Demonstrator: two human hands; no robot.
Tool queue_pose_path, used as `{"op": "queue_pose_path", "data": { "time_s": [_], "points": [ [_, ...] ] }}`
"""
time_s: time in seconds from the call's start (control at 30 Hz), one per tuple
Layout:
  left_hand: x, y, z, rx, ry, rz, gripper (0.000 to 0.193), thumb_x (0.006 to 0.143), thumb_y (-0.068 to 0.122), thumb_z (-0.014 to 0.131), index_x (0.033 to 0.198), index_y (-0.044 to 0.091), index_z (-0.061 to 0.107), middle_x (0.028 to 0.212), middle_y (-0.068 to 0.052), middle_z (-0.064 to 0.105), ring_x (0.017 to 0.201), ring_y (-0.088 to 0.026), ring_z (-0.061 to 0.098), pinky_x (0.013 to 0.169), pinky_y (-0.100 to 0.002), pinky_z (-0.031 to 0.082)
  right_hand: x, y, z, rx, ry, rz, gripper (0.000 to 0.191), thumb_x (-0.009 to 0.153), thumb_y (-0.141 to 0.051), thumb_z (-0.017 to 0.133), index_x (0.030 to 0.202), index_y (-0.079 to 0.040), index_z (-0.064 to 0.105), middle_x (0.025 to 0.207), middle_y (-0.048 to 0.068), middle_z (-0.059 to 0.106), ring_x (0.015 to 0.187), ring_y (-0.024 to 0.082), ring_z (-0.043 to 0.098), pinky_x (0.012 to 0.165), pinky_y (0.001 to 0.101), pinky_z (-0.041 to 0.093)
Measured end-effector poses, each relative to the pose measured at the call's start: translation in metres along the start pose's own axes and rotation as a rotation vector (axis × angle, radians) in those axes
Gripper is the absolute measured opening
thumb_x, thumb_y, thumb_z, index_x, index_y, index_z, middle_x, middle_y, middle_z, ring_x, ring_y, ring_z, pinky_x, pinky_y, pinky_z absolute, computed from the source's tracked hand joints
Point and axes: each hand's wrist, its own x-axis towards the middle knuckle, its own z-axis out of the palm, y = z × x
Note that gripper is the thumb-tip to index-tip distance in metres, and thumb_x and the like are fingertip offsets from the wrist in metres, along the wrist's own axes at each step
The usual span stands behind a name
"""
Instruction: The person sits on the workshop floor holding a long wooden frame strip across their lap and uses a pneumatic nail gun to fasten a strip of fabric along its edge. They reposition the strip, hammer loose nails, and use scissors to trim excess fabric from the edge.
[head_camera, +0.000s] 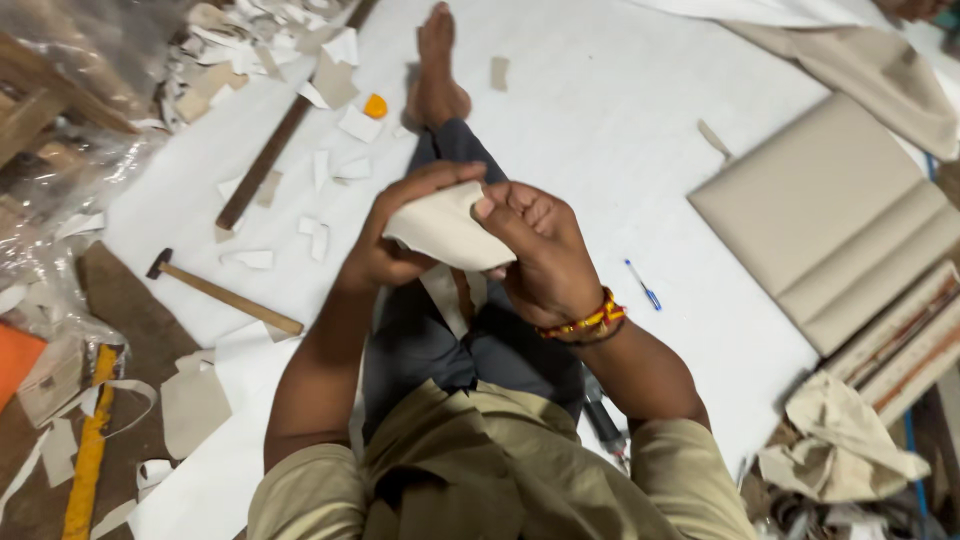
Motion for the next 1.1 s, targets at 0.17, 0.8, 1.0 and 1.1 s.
{"op": "queue_pose_path", "data": {
  "time_s": [0.17,0.8,1.0,1.1],
  "points": [
    [-0.007,-0.009,-0.016,0.119,-0.001,0.138,0.063,0.085,0.017,0.073,0.144,0.000,0.056,0.143,-0.018,0.062,0.134,-0.031,0.061,0.114,-0.040,0.050,0.011,-0.004,0.009,0.085,-0.014,0.182,0.017,0.102,-0.014,0.063,0.107,0.003,0.065,0.088,0.008,0.069,0.071,0.011,0.065,0.061,0.0252,0.052],
    [-0.027,0.005,-0.041,0.264,-0.041,0.046,0.082,0.076,0.025,0.086,0.150,0.013,0.053,0.142,-0.016,0.060,0.127,-0.030,0.065,0.107,-0.038,0.054,0.009,0.044,-0.019,-0.694,-0.021,-0.264,0.026,0.099,0.003,0.063,0.125,0.001,0.060,0.087,0.003,0.068,0.075,0.008,0.061,0.067,0.0223,0.047],
    [-0.035,-0.013,-0.053,0.282,0.008,0.013,0.074,0.080,0.015,0.088,0.146,0.011,0.056,0.139,-0.016,0.062,0.126,-0.030,0.067,0.106,-0.038,0.056,0.041,0.014,-0.017,-1.145,-0.311,-1.003,0.022,0.095,0.010,0.061,0.114,0.001,0.068,0.110,0.019,0.065,0.097,0.029,0.068,0.083,0.0348,0.056],
    [-0.035,-0.021,-0.057,0.317,0.053,0.054,0.069,0.081,0.009,0.088,0.143,0.012,0.058,0.139,-0.018,0.063,0.128,-0.031,0.067,0.107,-0.038,0.057,0.080,0.006,-0.008,-1.202,-0.449,-1.106,0.022,0.091,0.003,0.073,0.113,-0.003,0.073,0.109,0.020,0.064,0.093,0.029,0.066,0.076,0.0361,0.056]
  ]
}}
